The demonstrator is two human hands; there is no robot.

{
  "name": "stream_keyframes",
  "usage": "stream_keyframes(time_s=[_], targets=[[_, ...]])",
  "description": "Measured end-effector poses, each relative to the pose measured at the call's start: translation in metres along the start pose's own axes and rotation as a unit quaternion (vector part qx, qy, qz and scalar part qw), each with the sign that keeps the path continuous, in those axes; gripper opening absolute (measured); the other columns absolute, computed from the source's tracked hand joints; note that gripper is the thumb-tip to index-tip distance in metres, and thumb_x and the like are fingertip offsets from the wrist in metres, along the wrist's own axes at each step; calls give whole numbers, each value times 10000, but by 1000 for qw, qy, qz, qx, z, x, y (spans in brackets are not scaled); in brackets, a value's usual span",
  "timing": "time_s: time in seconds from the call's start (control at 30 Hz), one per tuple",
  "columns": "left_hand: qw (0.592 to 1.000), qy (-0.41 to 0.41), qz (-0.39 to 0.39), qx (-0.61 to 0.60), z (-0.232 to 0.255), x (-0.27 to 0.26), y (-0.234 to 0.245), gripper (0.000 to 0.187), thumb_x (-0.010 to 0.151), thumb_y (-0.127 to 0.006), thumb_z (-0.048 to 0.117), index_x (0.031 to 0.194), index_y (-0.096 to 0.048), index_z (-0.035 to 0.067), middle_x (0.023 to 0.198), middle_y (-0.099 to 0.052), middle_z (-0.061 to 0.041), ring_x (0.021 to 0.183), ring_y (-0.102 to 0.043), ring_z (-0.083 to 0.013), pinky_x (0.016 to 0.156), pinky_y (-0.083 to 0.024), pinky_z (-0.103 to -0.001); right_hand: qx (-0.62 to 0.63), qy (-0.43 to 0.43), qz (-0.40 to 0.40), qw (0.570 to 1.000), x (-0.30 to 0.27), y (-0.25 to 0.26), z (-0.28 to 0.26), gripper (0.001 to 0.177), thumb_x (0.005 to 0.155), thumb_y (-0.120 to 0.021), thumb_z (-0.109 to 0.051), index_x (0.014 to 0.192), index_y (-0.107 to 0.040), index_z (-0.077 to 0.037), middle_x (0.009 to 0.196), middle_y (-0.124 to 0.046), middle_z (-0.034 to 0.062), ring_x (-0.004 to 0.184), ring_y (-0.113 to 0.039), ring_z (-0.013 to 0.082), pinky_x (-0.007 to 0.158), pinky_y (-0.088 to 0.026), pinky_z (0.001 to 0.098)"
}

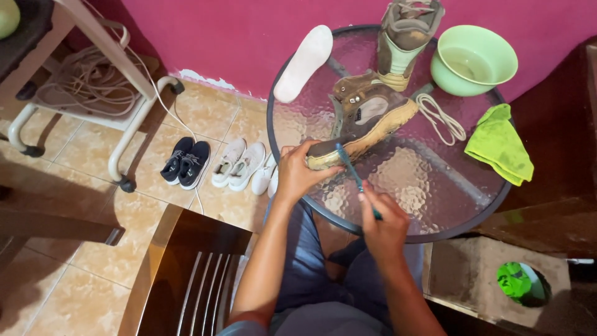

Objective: Cleaning the sole of a boot using a toothbrush and a cleaning solution in a bowl.

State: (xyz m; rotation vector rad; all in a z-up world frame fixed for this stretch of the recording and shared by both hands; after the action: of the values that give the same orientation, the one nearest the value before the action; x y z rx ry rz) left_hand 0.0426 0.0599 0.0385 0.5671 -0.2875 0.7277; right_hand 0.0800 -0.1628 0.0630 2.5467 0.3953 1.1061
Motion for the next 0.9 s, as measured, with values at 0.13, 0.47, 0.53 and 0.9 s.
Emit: stream_keyframes(time_s=[0.13,0.47,0.53,0.9], targets=[[1000,-6,2,-1,-3,0,0,648,536,-963,403,1085,-715,165,936,-777,-101,918,-734,-300,945,-420,-317,-46,17,-74,996,-21,-27,3,221,839,-823,-137,1045,-834,-217,781,-758,-23,729,-747,200,688,-572,302],[1000,8,9,28,-6,4,-2,661,519,-969,404,1065,-737,112,878,-754,-145,884,-720,-327,960,-431,-344,0,36,-3,999,-5,2,10,179,846,-762,83,992,-790,-16,841,-750,162,753,-732,337,701,-570,387],[1000,5,12,25,-2,4,-1,647,543,-963,409,1060,-735,92,878,-750,-169,891,-719,-353,961,-436,-357,-9,61,11,998,-7,1,8,137,849,-760,106,949,-770,13,825,-731,183,747,-724,355,702,-567,400],[996,73,51,17,23,0,10,844,592,-960,325,1326,-591,133,1091,-716,-229,1059,-655,-428,992,-453,-441,-39,27,18,999,11,8,32,48,902,-761,-12,942,-786,-9,756,-690,181,715,-684,406,650,-540,461]])
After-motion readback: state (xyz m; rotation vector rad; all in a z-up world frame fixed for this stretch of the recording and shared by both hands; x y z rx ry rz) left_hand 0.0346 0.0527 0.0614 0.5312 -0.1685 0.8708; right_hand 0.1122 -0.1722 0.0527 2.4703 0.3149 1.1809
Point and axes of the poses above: each hand's wrist, its own x-axis towards the middle knuckle, its own y-axis out of the back of the hand, z = x × y, the point moved 7 cm from there along x, towards the middle knuckle
